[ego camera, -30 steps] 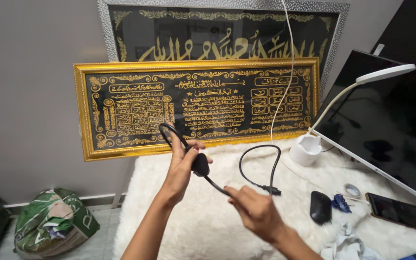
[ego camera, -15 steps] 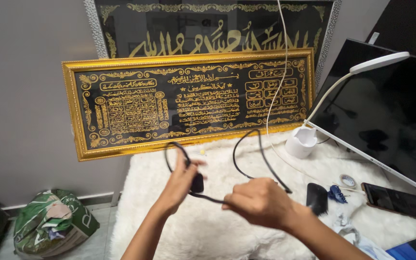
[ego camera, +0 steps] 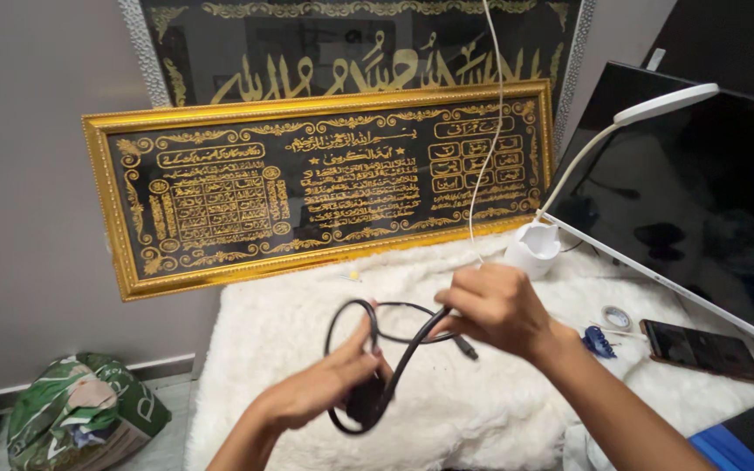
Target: The person coils a black power cable and places it into a drawer. They then retrieve a white charger and cable, coil them, and return them to the drawer. Finally, they coil another black cable and place it in the drawer alongside the others.
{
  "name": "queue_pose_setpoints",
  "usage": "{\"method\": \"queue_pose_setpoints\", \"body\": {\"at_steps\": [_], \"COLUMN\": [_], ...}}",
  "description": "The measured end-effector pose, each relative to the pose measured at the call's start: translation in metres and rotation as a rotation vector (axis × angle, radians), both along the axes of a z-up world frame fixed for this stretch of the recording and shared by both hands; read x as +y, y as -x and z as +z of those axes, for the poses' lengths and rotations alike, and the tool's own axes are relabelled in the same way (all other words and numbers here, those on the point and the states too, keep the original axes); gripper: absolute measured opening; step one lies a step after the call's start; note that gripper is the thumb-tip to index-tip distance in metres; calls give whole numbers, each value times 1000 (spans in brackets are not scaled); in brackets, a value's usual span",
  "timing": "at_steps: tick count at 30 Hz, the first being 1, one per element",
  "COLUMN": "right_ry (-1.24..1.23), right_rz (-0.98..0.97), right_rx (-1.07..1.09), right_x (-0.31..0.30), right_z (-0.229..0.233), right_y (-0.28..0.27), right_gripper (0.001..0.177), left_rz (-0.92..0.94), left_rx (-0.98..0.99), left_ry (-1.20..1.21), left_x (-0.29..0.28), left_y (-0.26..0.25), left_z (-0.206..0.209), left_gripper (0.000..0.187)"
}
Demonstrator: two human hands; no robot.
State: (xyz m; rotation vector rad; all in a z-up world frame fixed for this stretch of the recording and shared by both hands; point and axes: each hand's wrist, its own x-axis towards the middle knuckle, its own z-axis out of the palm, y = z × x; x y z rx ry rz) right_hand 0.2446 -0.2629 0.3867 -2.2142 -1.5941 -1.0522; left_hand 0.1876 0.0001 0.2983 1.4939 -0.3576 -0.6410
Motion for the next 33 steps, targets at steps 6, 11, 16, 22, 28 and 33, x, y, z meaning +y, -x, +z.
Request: {"method": "queue_pose_setpoints", "body": {"at_steps": [6, 11, 16, 22, 28, 33], "right_ry": [-119, -380, -695, -488, -281, -187], "right_rz": [-77, -101, -19, -375, -163, -121], "right_rx": [120, 529, 1136, 1425, 1059, 661], "right_x": [0, 7, 32, 71, 60, 44], "right_z": [-19, -94, -196, -241, -173, -107], "right_y": [-39, -78, -85, 20, 58, 34], "right_gripper": [21, 9, 22, 28, 24, 16], "left_rz": [-353, -237, -185, 207, 681, 607], "left_rx": [81, 206, 207, -89, -193, -249], "left_ry": [427, 674, 926, 1157, 699, 186], "left_x": [-23, -30, -38, -9, 20, 7], "left_y": [34, 44, 43, -8, -52, -55], "left_z": [6, 36, 54, 53, 12, -43], "left_gripper": [71, 78, 83, 78, 89, 101]}}
